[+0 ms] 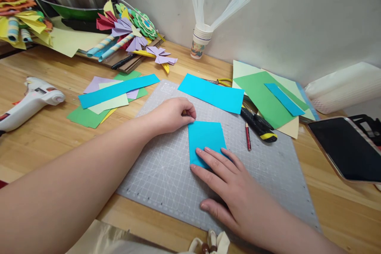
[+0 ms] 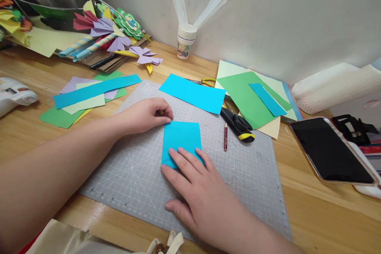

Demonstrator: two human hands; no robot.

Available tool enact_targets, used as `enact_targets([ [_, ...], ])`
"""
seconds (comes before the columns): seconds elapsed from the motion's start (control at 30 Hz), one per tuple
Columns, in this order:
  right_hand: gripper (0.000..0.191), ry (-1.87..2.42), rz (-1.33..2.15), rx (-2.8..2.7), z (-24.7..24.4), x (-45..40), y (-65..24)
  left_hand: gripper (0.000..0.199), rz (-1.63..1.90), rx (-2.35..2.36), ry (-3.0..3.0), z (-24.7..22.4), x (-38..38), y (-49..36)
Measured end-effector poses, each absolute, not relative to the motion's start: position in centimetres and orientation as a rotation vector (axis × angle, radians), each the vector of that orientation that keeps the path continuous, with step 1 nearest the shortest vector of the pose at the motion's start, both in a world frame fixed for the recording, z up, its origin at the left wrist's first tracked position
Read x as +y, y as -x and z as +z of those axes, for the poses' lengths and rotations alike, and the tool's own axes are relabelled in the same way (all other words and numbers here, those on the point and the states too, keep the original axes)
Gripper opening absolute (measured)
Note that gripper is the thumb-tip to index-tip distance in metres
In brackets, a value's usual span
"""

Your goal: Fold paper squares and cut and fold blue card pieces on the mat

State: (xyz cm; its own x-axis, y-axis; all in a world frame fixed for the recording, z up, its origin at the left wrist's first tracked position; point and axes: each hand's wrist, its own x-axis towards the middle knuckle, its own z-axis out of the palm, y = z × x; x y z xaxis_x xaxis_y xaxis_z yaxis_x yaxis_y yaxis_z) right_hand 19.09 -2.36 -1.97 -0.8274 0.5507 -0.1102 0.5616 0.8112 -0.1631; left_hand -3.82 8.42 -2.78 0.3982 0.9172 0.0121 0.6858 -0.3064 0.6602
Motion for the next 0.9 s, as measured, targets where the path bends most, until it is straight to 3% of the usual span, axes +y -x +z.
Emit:
enact_targets([
  [0.7,0.049,-0.889,-0.301,2.947,-1.88,-2.28,-19.1,0.01,0.515,1.36,-2.107,-2.84,8.47,3.9],
  [0.9,0.049,-0.896,-0.295,2.934,-1.9,-2.26,-19.1,0.018,0.486,1.363,-2.133,-2.84,8.51,3.85],
])
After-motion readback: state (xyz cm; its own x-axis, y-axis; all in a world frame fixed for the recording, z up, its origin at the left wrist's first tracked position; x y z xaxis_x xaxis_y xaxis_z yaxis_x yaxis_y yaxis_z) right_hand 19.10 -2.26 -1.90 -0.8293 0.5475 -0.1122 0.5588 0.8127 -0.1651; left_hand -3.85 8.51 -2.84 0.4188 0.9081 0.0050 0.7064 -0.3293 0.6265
